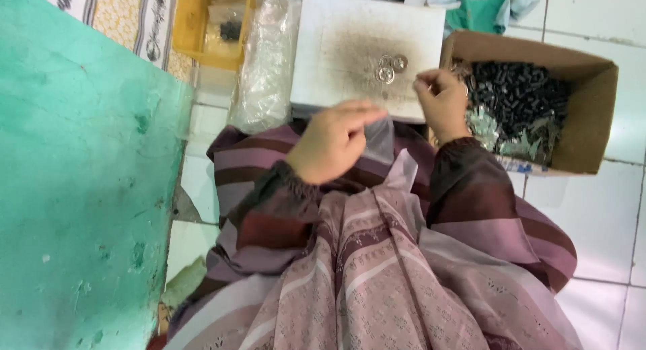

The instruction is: The person picks up metal components from a box, places them into a small plastic bag, and then seals the bag.

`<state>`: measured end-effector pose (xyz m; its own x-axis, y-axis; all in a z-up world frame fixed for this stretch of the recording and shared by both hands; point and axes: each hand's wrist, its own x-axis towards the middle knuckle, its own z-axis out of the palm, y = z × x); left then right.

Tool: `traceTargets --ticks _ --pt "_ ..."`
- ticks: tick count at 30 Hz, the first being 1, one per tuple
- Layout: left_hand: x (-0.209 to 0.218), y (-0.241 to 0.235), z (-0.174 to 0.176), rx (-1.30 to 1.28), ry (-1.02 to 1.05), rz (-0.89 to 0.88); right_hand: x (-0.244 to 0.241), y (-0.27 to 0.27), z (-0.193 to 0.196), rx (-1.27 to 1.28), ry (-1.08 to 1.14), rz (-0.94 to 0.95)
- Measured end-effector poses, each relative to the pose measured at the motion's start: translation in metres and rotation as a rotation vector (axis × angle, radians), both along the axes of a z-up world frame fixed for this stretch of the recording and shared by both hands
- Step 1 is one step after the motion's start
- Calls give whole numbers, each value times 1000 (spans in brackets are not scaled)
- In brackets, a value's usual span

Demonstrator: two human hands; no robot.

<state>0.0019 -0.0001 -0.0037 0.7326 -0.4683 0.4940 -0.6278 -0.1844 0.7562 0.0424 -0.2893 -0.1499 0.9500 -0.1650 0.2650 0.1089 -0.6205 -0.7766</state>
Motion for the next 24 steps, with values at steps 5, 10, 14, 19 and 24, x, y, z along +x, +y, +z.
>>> traceTargets --ticks 5,10,14,19,24 --pt "3 9 -7 4 72 63 29 16 -31 -191 200 -29" --pt "12 20 -12 -26 93 36 41 58 8 -459 323 -135" --pt "15 24 -17 -40 142 55 58 59 -24 -519 298 -224" --pt "16 24 -19 -34 111 59 62 58 -37 -436 276 -269" --pt "7 21 -13 -63 125 49 57 61 -34 -396 320 -268"
